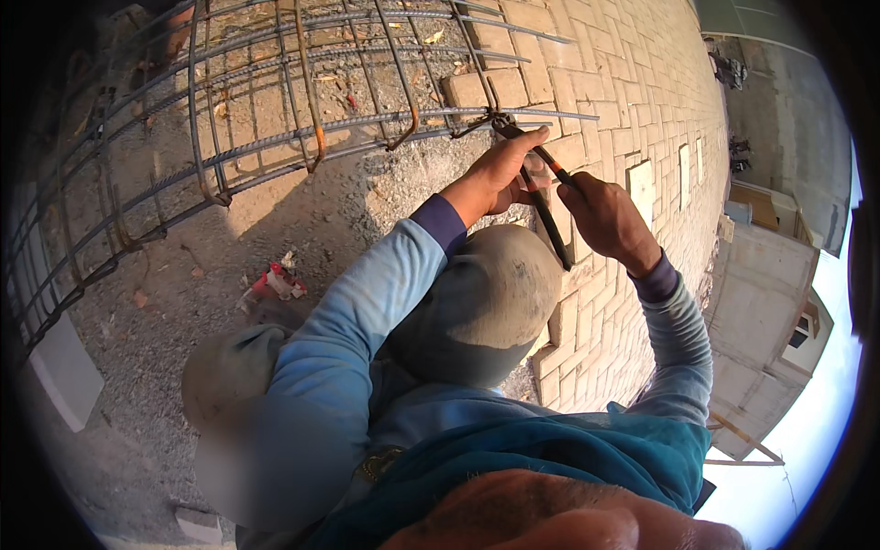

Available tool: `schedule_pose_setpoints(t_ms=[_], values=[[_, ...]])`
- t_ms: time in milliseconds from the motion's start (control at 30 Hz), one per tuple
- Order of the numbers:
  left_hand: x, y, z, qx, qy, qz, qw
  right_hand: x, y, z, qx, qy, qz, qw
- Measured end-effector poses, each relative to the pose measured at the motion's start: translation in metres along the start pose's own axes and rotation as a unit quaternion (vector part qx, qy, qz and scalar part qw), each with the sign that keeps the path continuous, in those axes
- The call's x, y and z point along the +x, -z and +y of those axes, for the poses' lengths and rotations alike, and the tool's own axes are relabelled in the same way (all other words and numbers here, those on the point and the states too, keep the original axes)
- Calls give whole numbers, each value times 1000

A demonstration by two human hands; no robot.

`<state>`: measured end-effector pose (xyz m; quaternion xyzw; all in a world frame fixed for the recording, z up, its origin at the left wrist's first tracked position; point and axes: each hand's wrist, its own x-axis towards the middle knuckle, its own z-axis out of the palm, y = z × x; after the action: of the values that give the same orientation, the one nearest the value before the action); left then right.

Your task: The person constructs a metal rebar cage by hand and using pliers, twisting thin wires to secure the structural bars together at intersections.

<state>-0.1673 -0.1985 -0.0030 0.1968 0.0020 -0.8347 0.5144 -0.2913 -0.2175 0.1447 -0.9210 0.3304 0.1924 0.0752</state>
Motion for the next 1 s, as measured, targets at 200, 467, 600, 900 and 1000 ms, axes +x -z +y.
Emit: schedule_pose_setpoints(t_ms=[200,467,600,900,1000], values=[[16,8,-5,-70,-41,-47,996,0,3,-25,2,-35,76,996],[5,-14,2,-66,-53,-15,996,-7,10,-12,-277,7,141,950],[17,14,-15,222,-168,152,948,-5,18,5,-31,-6,20,999],[14,8,-10,-29,-73,-106,991,6,49,8,476,-296,-226,797],[11,-7,3,-71,-94,-77,990,-12,48,-33,-245,86,64,963]])
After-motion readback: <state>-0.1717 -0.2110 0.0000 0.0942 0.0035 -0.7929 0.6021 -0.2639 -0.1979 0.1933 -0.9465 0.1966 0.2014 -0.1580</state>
